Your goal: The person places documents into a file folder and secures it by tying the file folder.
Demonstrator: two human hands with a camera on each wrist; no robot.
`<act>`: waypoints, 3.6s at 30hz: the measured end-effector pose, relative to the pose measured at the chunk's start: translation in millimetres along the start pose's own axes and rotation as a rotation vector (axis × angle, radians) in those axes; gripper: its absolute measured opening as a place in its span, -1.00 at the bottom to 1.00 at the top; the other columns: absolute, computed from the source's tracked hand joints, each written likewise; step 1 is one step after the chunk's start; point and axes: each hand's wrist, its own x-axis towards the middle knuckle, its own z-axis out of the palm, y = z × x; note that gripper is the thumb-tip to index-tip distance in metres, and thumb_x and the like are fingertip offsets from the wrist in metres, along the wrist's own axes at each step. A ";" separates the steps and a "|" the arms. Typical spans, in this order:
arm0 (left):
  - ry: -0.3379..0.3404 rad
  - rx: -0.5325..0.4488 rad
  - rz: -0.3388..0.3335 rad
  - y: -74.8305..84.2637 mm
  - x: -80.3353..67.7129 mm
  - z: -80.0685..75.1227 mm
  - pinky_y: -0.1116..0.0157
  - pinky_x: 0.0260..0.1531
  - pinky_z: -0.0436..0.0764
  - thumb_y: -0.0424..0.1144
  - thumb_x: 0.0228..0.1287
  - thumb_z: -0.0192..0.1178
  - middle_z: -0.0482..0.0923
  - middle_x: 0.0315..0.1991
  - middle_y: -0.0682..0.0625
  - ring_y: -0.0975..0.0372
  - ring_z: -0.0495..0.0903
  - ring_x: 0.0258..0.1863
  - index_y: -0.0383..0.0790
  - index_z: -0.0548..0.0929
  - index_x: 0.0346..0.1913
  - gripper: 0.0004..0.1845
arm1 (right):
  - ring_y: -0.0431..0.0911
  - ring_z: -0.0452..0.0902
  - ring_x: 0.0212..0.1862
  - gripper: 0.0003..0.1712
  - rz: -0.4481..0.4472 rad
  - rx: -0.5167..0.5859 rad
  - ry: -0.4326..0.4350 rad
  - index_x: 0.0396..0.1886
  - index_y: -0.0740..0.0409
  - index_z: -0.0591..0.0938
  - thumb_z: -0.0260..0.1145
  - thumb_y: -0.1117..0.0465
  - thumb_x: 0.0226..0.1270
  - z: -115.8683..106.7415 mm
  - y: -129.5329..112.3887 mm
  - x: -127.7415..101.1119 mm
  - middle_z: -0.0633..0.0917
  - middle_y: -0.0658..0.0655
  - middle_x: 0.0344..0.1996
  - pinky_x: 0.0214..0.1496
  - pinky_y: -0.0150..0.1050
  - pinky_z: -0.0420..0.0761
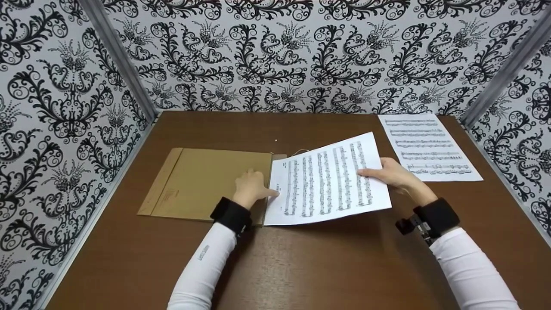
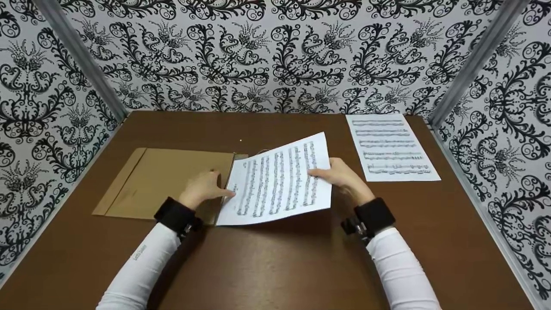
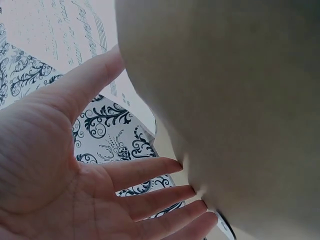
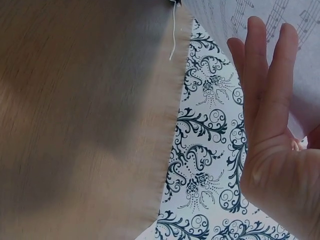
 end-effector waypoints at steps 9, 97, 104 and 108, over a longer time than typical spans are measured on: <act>0.003 0.006 -0.006 -1.4 1.4 0.7 -0.09 0.23 0.57 0.28 0.02 0.48 0.55 0.22 -0.30 -0.16 0.54 0.25 -0.37 0.67 0.09 -0.19 | -0.18 0.81 -0.38 -0.39 0.013 0.003 0.001 0.27 0.53 0.45 0.33 0.14 0.46 0.5 -0.3 4.6 0.81 -0.09 -0.39 -0.26 -0.25 0.80; 0.167 -0.251 0.099 -7.8 -11.7 -9.2 0.13 -0.38 0.51 -0.35 0.28 0.22 0.71 -0.31 -0.22 0.02 0.57 -0.40 -0.18 0.47 -0.58 -0.73 | -0.15 0.83 -0.27 -0.54 0.054 0.264 -0.063 0.26 0.34 0.47 0.26 0.16 0.53 24.0 31.7 20.8 0.82 -0.04 -0.30 -0.22 -0.30 0.79; 0.183 -0.218 0.092 -4.6 -14.8 -8.7 -0.05 -0.21 0.64 -0.32 0.29 0.22 0.76 -0.21 -0.27 -0.13 0.73 -0.22 -0.33 0.69 -0.36 -0.87 | -0.17 0.82 -0.30 -0.52 0.025 0.244 -0.064 0.28 0.38 0.46 0.25 0.17 0.53 33.1 29.2 20.8 0.82 -0.05 -0.32 -0.25 -0.31 0.79; 0.204 -0.216 0.099 -3.5 -15.3 -7.2 -0.05 -0.22 0.66 -0.33 0.30 0.22 0.78 -0.19 -0.28 -0.14 0.75 -0.22 -0.36 0.73 -0.28 -0.86 | -0.19 0.81 -0.33 -0.52 0.004 0.226 -0.050 0.26 0.43 0.47 0.25 0.19 0.53 39.0 29.1 22.5 0.82 -0.07 -0.35 -0.28 -0.35 0.77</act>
